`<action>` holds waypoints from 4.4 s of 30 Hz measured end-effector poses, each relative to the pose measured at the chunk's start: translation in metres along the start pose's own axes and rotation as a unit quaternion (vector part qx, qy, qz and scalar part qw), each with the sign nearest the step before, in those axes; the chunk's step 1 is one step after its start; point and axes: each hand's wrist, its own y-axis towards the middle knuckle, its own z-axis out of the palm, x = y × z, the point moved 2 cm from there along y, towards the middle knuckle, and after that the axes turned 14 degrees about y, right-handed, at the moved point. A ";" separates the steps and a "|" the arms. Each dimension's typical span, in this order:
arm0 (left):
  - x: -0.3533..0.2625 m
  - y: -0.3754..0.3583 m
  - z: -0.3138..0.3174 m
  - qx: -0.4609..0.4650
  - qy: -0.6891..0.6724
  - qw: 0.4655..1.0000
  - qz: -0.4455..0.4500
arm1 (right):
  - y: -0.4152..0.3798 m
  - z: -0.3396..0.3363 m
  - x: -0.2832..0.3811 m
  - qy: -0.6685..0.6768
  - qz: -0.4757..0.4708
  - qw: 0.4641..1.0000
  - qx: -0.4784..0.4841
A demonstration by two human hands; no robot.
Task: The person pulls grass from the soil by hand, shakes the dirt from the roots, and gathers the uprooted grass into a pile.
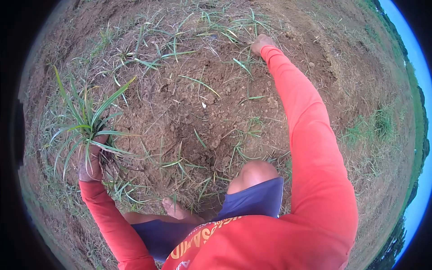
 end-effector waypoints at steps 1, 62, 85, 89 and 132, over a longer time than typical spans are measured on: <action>-0.004 -0.003 0.002 -0.009 -0.004 1.000 -0.003 | 0.018 0.011 -0.011 -0.043 -0.028 0.999 0.011; 0.019 0.048 0.122 0.221 -0.398 0.876 -0.157 | -0.253 -0.017 0.139 0.397 -0.266 0.843 0.244; 0.028 0.063 0.119 0.260 -0.479 0.836 -0.068 | -0.391 0.046 0.225 0.256 -0.592 0.761 0.067; 0.042 0.067 0.045 0.119 -0.324 0.938 -0.003 | -0.374 0.044 0.217 0.290 -0.537 0.789 0.075; 0.333 -0.125 -0.069 -0.240 0.332 0.900 -0.147 | -0.252 0.124 0.113 0.099 -0.350 0.915 0.176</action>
